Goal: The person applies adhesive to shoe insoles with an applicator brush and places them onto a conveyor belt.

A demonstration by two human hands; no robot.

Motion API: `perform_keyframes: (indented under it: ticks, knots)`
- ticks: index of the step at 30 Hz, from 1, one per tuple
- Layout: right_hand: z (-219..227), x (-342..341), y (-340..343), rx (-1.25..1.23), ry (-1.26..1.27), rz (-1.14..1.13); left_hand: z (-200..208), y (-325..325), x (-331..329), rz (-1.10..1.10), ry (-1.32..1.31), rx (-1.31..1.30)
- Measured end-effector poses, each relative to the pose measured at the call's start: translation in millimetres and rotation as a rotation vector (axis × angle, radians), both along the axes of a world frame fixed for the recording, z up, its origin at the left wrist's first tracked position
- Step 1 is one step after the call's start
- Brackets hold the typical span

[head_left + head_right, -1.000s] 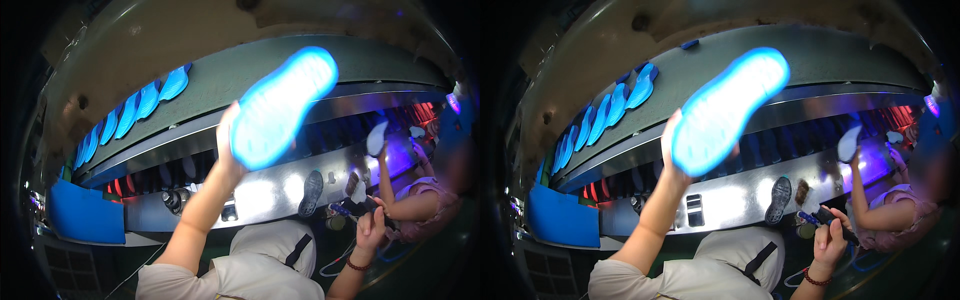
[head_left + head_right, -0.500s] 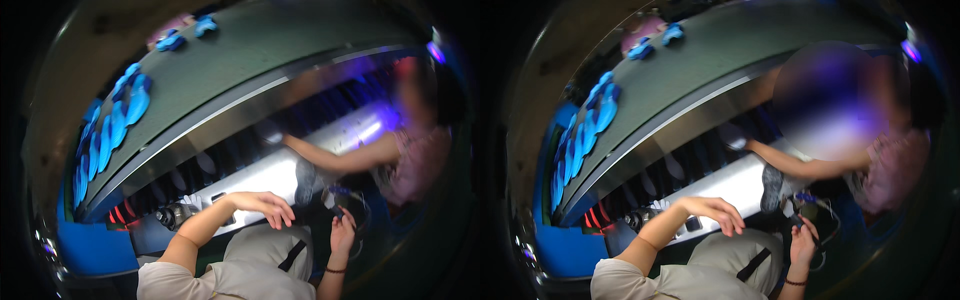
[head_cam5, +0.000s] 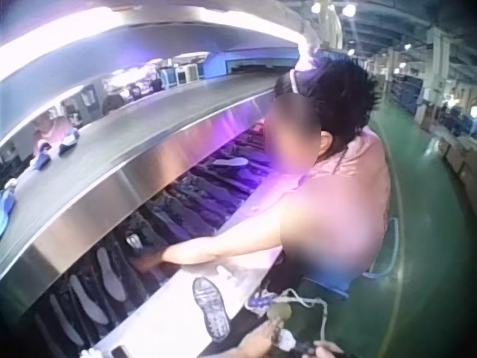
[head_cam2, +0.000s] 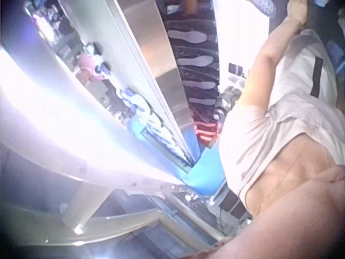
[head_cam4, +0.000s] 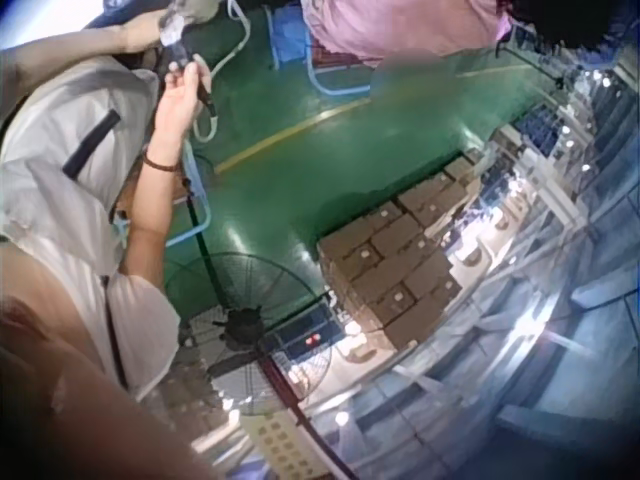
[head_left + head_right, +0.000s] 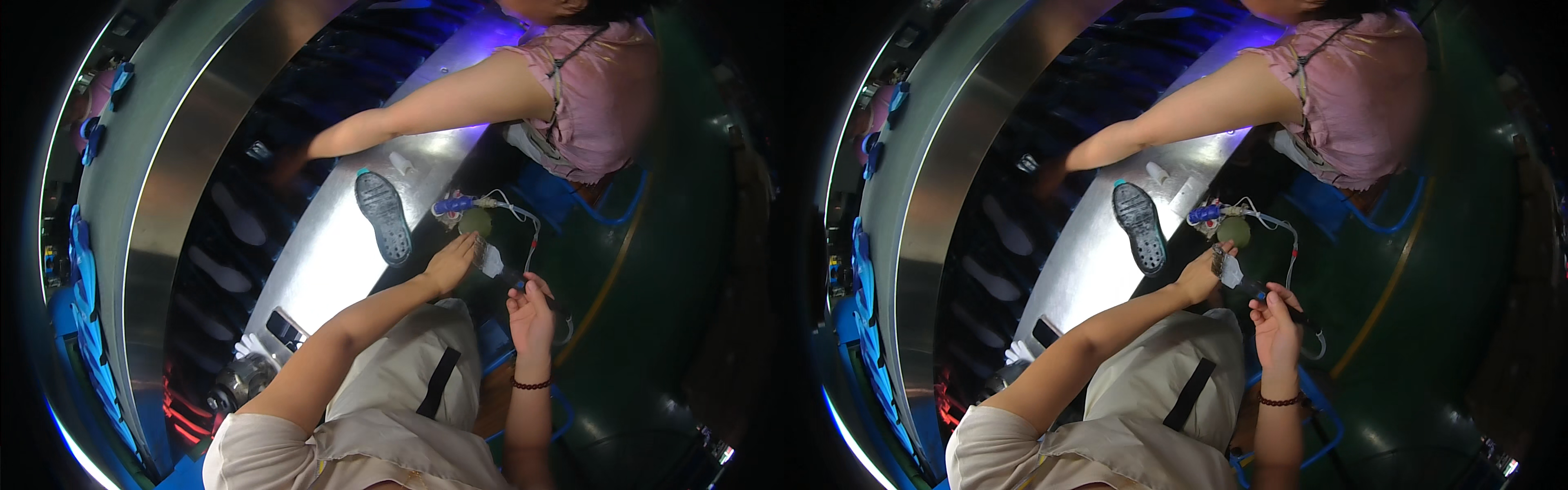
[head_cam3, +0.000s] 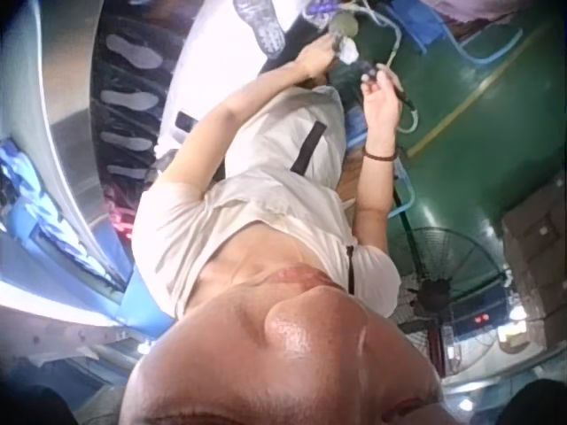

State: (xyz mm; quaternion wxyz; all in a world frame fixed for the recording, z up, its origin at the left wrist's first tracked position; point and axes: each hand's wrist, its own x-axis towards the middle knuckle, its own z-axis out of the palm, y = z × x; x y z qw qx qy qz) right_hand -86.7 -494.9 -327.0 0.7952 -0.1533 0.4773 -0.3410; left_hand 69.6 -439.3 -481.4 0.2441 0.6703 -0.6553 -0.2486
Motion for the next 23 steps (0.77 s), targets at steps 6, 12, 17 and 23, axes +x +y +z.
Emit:
perform_keyframes:
  ticks: [6, 12, 17, 23]
  knots:
    - [-13, 3, -6, -0.136, -0.002, 0.080, -19, 6, -24, 0.154, -0.041, 0.003]
    - [-30, 57, -7, -0.202, -0.049, 0.305, 48, 73, -15, 0.257, 0.096, 0.115]
    - [-57, 128, -3, -0.410, 0.008, 0.501, 75, 103, 25, 0.679, 0.036, 0.011]
    - [-34, 198, 15, -0.600, -0.131, 0.643, 139, 145, 64, 1.007, -0.079, -0.125]
